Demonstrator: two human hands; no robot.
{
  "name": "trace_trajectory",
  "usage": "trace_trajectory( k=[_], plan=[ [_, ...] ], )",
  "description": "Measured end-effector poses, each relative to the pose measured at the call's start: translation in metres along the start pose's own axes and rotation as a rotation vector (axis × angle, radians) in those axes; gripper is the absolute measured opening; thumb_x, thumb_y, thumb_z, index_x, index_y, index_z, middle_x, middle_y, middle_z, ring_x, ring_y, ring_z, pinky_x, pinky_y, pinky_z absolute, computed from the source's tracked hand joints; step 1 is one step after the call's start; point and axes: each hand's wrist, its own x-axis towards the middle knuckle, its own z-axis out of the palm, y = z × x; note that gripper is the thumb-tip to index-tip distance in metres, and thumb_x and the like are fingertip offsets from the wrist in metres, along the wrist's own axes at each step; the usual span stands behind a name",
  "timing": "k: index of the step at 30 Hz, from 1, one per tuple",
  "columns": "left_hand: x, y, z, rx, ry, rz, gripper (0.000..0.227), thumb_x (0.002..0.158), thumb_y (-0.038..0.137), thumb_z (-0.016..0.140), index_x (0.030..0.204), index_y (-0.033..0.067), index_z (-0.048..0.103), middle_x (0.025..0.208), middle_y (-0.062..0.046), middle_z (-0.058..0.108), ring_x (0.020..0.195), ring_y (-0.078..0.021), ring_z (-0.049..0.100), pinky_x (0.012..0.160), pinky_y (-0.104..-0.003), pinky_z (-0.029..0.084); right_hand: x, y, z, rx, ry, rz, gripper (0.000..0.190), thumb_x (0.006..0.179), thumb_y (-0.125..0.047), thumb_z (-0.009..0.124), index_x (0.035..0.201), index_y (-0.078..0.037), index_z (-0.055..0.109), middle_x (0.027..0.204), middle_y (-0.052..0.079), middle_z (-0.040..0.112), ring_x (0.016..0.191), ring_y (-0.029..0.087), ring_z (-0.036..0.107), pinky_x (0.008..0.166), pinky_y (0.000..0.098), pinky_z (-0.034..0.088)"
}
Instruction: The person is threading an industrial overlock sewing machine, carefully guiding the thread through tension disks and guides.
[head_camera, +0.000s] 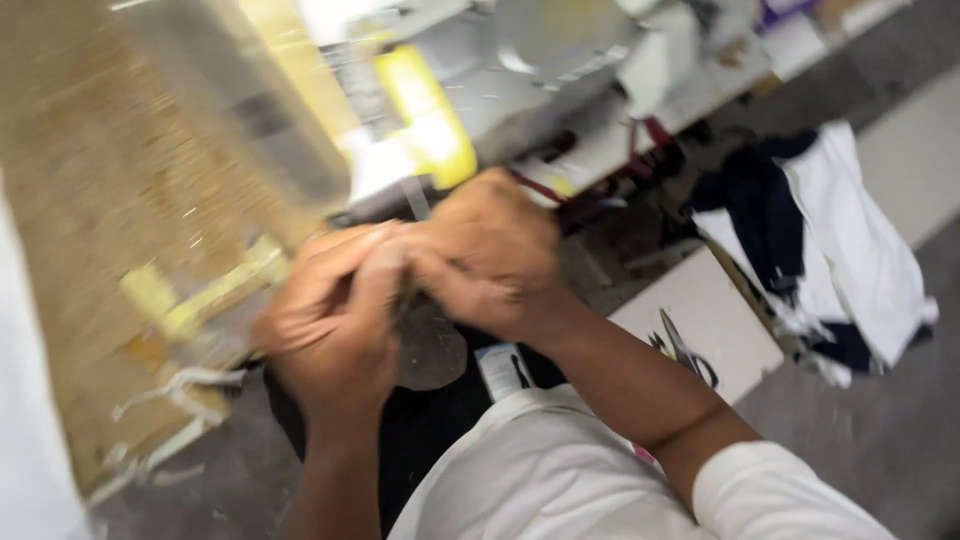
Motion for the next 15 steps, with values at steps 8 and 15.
trace_trajectory(
  k=[8, 15],
  plan=[
    [-0.013, -0.001, 0.04, 0.128, -0.02, -0.03, 0.012, 0.112, 0.002, 0.062, 0.104, -0.007, 0.062, 0.101, -0.019, 0.067, 0.09, -0.021, 0.065, 0.084, -0.028, 0.055, -0.023, 0.028, -0.036, 0.031, 0.078, 0.037, 0.023, 0.106, -0.028, 0.066, 0.122, -0.013, 0.069, 0.097, 0.005, 0.072, 0.084, 0.019, 0.066, 0.081, 0.0367, 0.054],
    [-0.007, -0.008, 0.048, -0.034, 0.008, -0.098, 0.02, 0.121, 0.005, 0.053, 0.104, -0.0058, 0.051, 0.103, -0.022, 0.061, 0.098, -0.0322, 0.076, 0.072, -0.034, 0.07, 0.007, -0.038, -0.117, 0.664, -0.72, 0.694, 0.047, 0.106, -0.04, 0.038, 0.122, -0.001, 0.06, 0.117, 0.03, 0.065, 0.108, 0.057, 0.062, 0.098, 0.0632, 0.051]
  ],
)
